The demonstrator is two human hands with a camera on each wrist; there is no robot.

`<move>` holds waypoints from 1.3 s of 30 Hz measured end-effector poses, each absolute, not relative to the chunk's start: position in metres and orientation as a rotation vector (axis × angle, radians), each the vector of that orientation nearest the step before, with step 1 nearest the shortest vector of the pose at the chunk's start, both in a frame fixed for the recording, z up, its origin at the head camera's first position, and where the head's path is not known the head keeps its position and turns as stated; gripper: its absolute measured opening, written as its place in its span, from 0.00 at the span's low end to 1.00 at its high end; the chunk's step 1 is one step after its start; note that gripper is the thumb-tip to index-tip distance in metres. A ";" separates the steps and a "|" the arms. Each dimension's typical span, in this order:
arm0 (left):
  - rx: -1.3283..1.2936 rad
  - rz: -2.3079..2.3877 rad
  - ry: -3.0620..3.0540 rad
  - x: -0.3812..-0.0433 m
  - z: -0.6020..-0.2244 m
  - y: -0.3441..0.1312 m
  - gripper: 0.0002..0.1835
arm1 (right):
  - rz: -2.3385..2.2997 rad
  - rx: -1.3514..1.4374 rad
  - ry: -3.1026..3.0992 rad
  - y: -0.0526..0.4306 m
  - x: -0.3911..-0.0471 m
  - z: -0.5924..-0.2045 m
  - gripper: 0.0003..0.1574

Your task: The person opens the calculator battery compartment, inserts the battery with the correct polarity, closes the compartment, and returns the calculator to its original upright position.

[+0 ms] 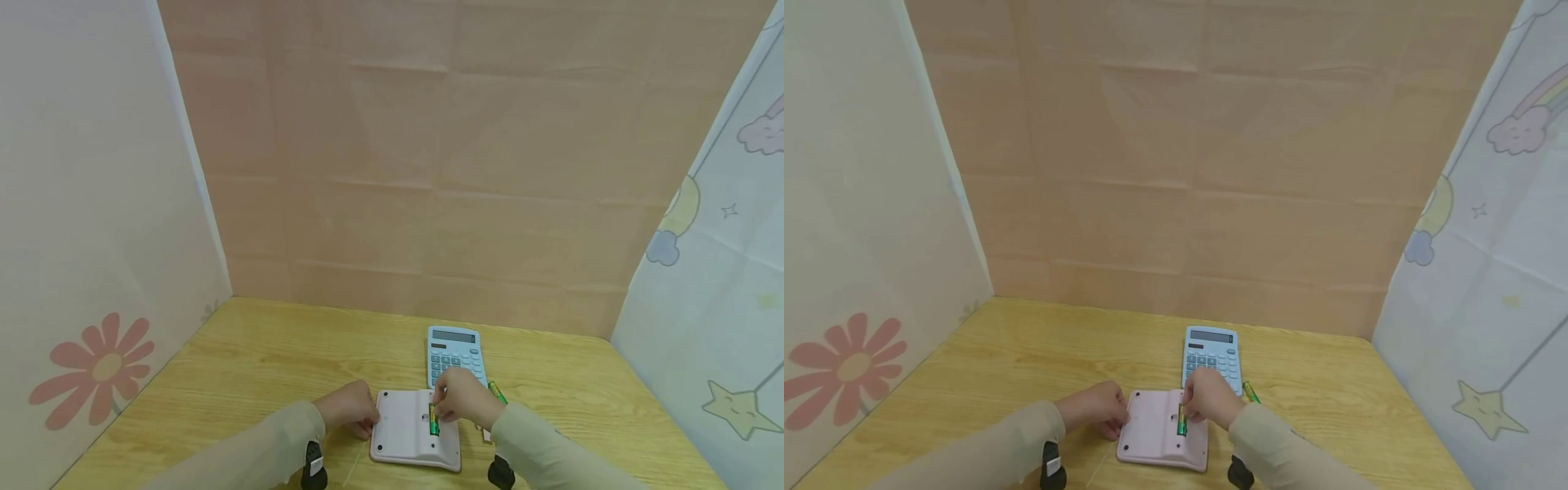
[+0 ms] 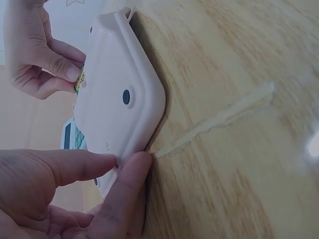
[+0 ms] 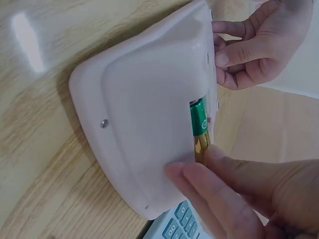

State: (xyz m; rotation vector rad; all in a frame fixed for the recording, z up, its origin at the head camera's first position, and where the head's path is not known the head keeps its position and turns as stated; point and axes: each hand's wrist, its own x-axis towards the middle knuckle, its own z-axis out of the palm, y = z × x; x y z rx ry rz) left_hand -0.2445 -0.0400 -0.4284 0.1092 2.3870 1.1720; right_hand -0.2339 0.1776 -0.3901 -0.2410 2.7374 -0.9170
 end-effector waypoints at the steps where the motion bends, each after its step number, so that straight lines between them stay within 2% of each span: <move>1: 0.113 1.171 2.389 -0.244 -0.428 -0.040 0.09 | -0.917 -0.244 2.737 0.177 -0.233 -0.390 0.11; 23: 0.126 1.126 2.417 -0.245 -0.428 -0.037 0.10 | -0.730 -0.377 2.815 0.167 -0.235 -0.386 0.17; 39: 0.145 1.091 2.422 -0.245 -0.425 -0.039 0.09 | -0.609 -0.436 2.838 0.163 -0.239 -0.383 0.17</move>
